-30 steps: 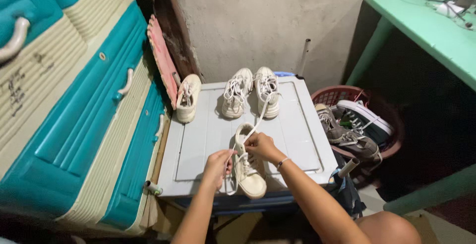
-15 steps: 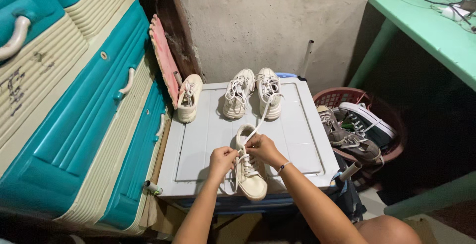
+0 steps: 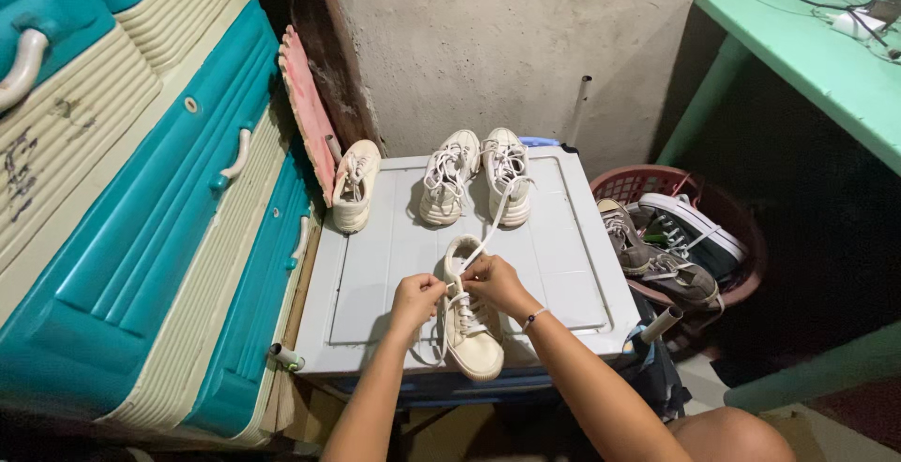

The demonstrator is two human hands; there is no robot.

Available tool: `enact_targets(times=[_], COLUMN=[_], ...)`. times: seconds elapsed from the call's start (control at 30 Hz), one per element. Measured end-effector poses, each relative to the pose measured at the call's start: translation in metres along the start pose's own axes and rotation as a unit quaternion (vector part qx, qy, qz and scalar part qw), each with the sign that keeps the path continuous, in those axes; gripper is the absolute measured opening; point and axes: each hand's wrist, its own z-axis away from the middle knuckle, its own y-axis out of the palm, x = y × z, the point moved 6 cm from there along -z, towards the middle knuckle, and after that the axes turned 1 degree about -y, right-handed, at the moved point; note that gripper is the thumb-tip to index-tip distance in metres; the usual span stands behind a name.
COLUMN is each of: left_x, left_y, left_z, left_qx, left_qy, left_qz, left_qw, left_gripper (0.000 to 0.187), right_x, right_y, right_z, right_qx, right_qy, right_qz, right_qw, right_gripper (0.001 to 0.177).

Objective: The person unlaces a white sneaker, removes the laces, and then relaces the same shoe by threading the laces through the eyelets and tying them. The task is performed on a white plastic surface with other shoes nearby.

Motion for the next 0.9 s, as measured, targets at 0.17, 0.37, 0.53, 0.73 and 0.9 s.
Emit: enact_targets(times=[0.17, 0.37, 0.53, 0.73, 0.9], left_x=[-0.006, -0.028, -0.053, -0.024, -0.021], left_y=[0.009, 0.013, 0.006, 0.007, 0.004], left_z=[-0.004, -0.011, -0.011, -0.017, -0.013], left_qx=[-0.031, 0.013, -0.023, 0.113, 0.108], left_qy=[0.080, 0.077, 0.243, 0.225, 0.267], left_qz=[-0.076, -0.119, -0.276, -0.087, 0.023], left_qw=[0.993, 0.990, 0.930, 0.964, 0.957], left_gripper=[0.020, 0.021, 0.021, 0.029, 0.036], right_x=[0.002, 0.001, 0.013, 0.026, 0.034], right_y=[0.001, -0.001, -0.013, -0.020, -0.074], right_z=[0.001, 0.000, -0.011, -0.035, -0.084], right_qx=[-0.011, -0.027, 0.024, 0.102, -0.031], right_qy=[-0.002, -0.004, -0.055, -0.126, -0.147], right_qz=[0.001, 0.049, 0.121, 0.398, 0.442], right_qw=[1.000, 0.998, 0.991, 0.903, 0.884], right_gripper=[0.014, 0.017, 0.015, 0.009, 0.009])
